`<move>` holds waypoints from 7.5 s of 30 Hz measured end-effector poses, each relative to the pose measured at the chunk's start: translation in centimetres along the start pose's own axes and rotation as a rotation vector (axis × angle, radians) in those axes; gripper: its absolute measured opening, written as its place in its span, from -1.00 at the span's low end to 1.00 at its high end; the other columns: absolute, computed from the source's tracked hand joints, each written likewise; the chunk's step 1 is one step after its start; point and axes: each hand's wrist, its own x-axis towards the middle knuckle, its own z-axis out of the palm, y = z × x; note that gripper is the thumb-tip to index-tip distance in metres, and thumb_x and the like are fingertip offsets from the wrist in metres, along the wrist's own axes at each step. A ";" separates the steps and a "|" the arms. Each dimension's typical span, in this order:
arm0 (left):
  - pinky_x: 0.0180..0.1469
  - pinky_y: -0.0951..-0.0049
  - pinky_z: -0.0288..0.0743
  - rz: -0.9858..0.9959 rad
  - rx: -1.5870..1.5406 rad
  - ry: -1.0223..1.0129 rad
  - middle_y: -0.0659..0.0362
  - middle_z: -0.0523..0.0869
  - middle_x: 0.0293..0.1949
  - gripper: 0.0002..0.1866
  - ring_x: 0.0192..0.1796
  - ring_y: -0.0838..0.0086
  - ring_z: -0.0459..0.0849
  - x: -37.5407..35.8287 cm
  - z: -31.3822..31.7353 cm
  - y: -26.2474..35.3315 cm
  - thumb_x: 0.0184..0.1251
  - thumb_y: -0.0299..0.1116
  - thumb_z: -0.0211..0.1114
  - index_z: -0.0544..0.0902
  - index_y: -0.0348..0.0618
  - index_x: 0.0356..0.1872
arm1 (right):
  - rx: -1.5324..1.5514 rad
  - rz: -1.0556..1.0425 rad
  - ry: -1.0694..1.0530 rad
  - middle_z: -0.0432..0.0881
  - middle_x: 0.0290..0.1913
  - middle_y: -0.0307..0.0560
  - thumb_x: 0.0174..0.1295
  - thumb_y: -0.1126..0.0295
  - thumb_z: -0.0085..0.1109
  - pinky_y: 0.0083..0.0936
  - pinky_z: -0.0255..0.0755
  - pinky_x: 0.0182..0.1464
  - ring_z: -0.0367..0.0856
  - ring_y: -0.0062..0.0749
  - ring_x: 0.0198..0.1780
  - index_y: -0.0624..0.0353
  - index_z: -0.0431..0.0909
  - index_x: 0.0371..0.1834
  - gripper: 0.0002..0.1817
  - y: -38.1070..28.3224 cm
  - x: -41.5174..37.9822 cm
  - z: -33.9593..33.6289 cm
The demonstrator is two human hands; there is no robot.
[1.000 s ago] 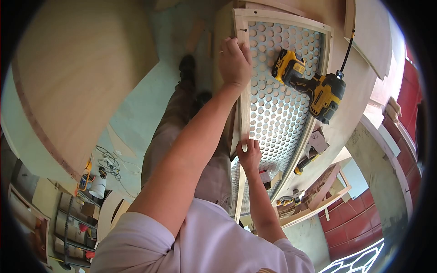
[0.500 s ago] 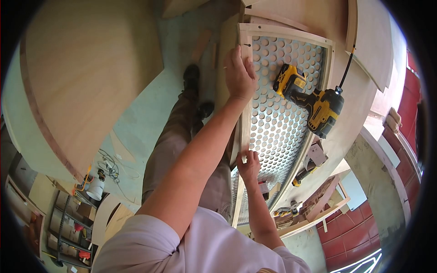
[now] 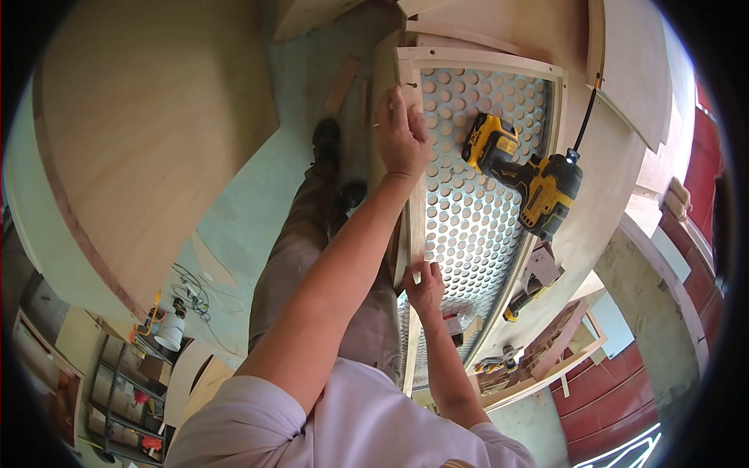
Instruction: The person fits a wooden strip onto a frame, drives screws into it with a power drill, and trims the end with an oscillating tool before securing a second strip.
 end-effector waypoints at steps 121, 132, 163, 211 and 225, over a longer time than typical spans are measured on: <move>-0.17 -0.04 0.69 -0.633 -0.026 -0.339 -0.19 0.80 -0.27 -0.41 -0.20 -0.18 0.79 1.7 0.1 1.4 0.25 0.06 0.51 0.53 -0.21 0.02 | 0.086 0.008 -0.281 0.75 -0.25 -0.09 0.25 0.50 0.36 -0.44 0.63 -0.23 0.72 -0.48 -0.28 0.33 0.62 -0.04 -0.75 -24.1 20.1 -28.1; -0.15 -0.04 0.69 -0.715 -0.031 -0.384 -0.15 0.78 -0.16 -0.48 -0.16 -0.16 0.78 1.8 0.2 1.4 0.27 0.01 0.45 0.57 -0.17 0.04 | 0.018 0.013 -0.307 0.74 -0.30 -0.10 0.19 0.52 0.38 -0.43 0.63 -0.24 0.70 -0.47 -0.32 0.33 0.62 -0.08 -0.74 -22.9 20.7 -27.6; -0.19 -0.06 0.66 -0.654 -0.021 -0.326 -0.15 0.76 -0.22 -0.49 -0.21 -0.18 0.76 1.4 0.4 1.0 0.18 -0.11 0.53 0.55 -0.16 0.04 | 0.029 -0.090 -0.343 0.80 -0.21 -0.09 -0.06 0.45 0.57 -0.48 0.64 -0.15 0.82 -0.30 -0.24 0.16 0.64 0.02 -0.50 -23.3 22.2 -27.1; -0.15 0.03 0.68 -0.678 -0.049 -0.359 -0.08 0.78 -0.22 -0.54 -0.20 -0.05 0.78 1.3 0.1 1.2 0.20 -0.12 0.51 0.63 -0.16 0.01 | -0.047 -0.216 -0.342 0.84 -0.17 -0.12 0.02 0.50 0.54 -0.52 0.64 -0.06 0.84 -0.38 -0.17 0.19 0.65 0.09 -0.50 -22.5 23.1 -25.9; -0.17 -0.02 0.68 -0.577 -0.065 -0.291 -0.15 0.75 -0.22 -0.55 -0.20 -0.13 0.77 0.8 0.4 0.9 0.21 -0.19 0.44 0.56 -0.18 0.04 | 0.032 -0.197 -0.265 0.78 -0.17 -0.08 0.20 0.41 0.51 -0.40 0.66 -0.13 0.76 -0.41 -0.21 0.29 0.64 0.02 -0.63 -21.8 21.8 -25.4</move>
